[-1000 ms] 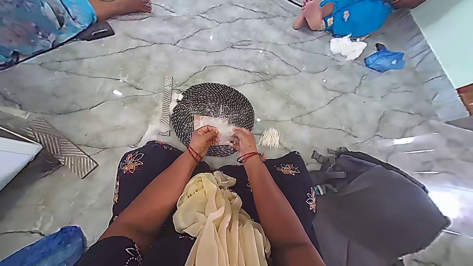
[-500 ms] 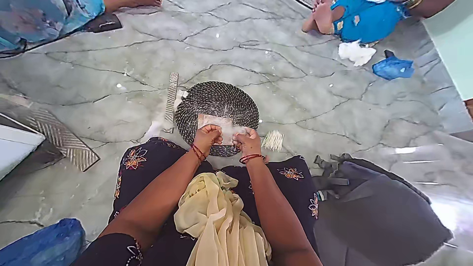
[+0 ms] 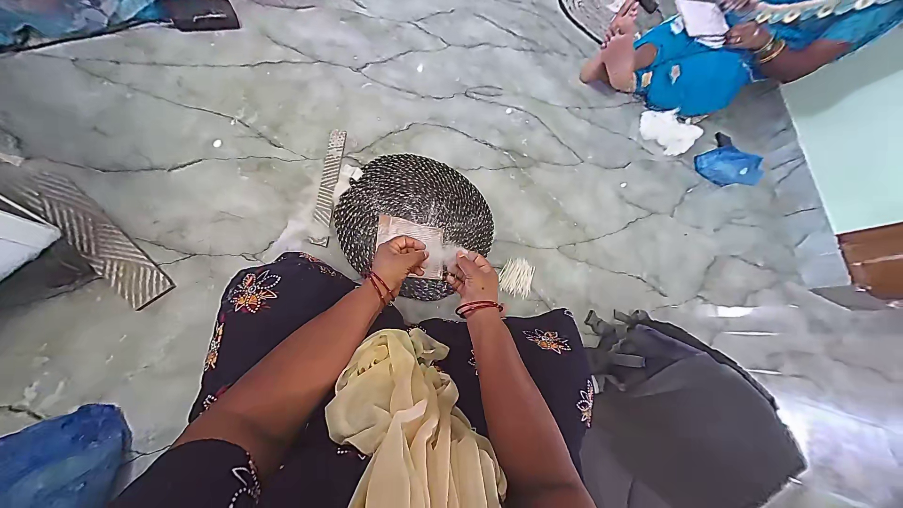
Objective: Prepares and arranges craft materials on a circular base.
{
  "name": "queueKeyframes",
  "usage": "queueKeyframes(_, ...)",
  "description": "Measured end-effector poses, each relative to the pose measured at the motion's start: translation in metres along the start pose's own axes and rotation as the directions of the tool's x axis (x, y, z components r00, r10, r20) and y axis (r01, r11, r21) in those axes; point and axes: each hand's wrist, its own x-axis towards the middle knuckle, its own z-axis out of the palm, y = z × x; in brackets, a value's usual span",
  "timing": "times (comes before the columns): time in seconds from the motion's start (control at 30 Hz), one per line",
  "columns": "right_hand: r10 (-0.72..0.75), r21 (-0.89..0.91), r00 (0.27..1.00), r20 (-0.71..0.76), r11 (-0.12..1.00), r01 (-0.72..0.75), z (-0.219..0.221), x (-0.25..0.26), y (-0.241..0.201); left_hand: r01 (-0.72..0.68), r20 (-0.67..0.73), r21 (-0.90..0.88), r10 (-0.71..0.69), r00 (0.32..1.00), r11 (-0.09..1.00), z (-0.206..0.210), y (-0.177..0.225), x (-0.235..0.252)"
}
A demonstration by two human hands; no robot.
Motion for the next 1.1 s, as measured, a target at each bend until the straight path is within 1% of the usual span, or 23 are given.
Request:
queueKeyframes(0.07,-0.01,-0.042,1.0,-0.025,0.999,0.009,0.0,0.002,0.001,-0.001,-0.011,0.08,0.002,1.0,0.997,0.0,0.002,0.001)
queueKeyframes(0.17,-0.022,-0.128,1.0,-0.013,0.992,0.02,0.004,0.008,0.001,-0.059,0.027,0.285,0.053,0.998,0.957,-0.006,0.006,0.014)
queueKeyframes(0.2,-0.018,-0.156,1.0,-0.01,0.988,0.016,0.008,0.011,0.001,-0.098,0.054,0.38,0.083,0.995,0.92,-0.009,0.009,0.019)
queueKeyframes(0.27,0.003,-0.206,1.0,-0.016,0.979,-0.006,0.019,0.021,0.002,-0.166,0.099,0.579,0.134,0.986,0.799,-0.012,0.019,0.029)
queueKeyframes(0.33,0.001,-0.277,1.0,-0.019,0.961,-0.006,0.031,0.039,0.012,-0.181,0.102,0.708,0.155,0.983,0.683,-0.015,0.025,0.038)
queueKeyframes(0.4,0.017,-0.314,1.0,-0.012,0.949,-0.02,0.042,0.053,0.023,-0.157,0.094,0.769,0.133,0.987,0.62,-0.019,0.024,0.048)
queueKeyframes(0.47,0.026,-0.338,1.0,-0.008,0.941,-0.027,0.049,0.065,0.033,-0.101,0.077,0.816,0.067,0.995,0.569,-0.023,0.019,0.058)
queueKeyframes(0.53,0.019,-0.407,1.0,-0.018,0.913,-0.025,0.053,0.076,0.043,-0.054,0.068,0.859,-0.008,0.998,0.51,-0.024,0.013,0.069)
queueKeyframes(0.57,0.006,-0.485,1.0,-0.02,0.875,-0.015,0.054,0.08,0.048,-0.035,0.061,0.874,-0.038,0.997,0.485,-0.024,0.01,0.074)
queueKeyframes(0.63,-0.035,-0.658,0.999,-0.006,0.753,0.023,0.057,0.084,0.052,-0.012,0.049,0.892,-0.071,0.996,0.452,-0.023,0.004,0.082)
queueKeyframes(0.67,-0.042,-0.717,0.999,0.0,0.696,0.03,0.059,0.083,0.052,-0.006,0.047,0.901,-0.084,0.995,0.434,-0.022,0.002,0.085)
queueKeyframes(0.7,-0.037,-0.757,0.999,0.004,0.653,0.027,0.06,0.082,0.052,0.0,0.045,0.91,-0.099,0.994,0.414,-0.021,0.0,0.087)
queueKeyframes(0.77,-0.009,-0.799,1.0,0.0,0.601,0.005,0.061,0.083,0.054,0.009,0.04,0.925,-0.122,0.992,0.38,-0.02,-0.004,0.092)
queueKeyframes(0.87,0.005,-0.823,1.0,-0.016,0.567,-0.016,0.061,0.09,0.059,0.016,0.031,0.954,-0.15,0.988,0.3,-0.02,-0.01,0.098)
queueKeyframes(0.97,0.0,-0.816,1.0,-0.025,0.578,-0.02,0.059,0.093,0.06,0.019,0.023,0.968,-0.161,0.987,0.252,-0.021,-0.014,0.1)
queueKeyframes(1.03,0.026,-0.745,0.999,-0.026,0.666,-0.037,0.055,0.095,0.059,0.041,0.004,0.964,-0.167,0.986,0.264,-0.022,-0.012,0.099)
queueKeyframes(1.1,0.079,-0.593,0.997,-0.015,0.802,-0.073,0.049,0.102,0.063,0.079,-0.037,0.944,-0.137,0.99,0.32,-0.024,-0.005,0.093)
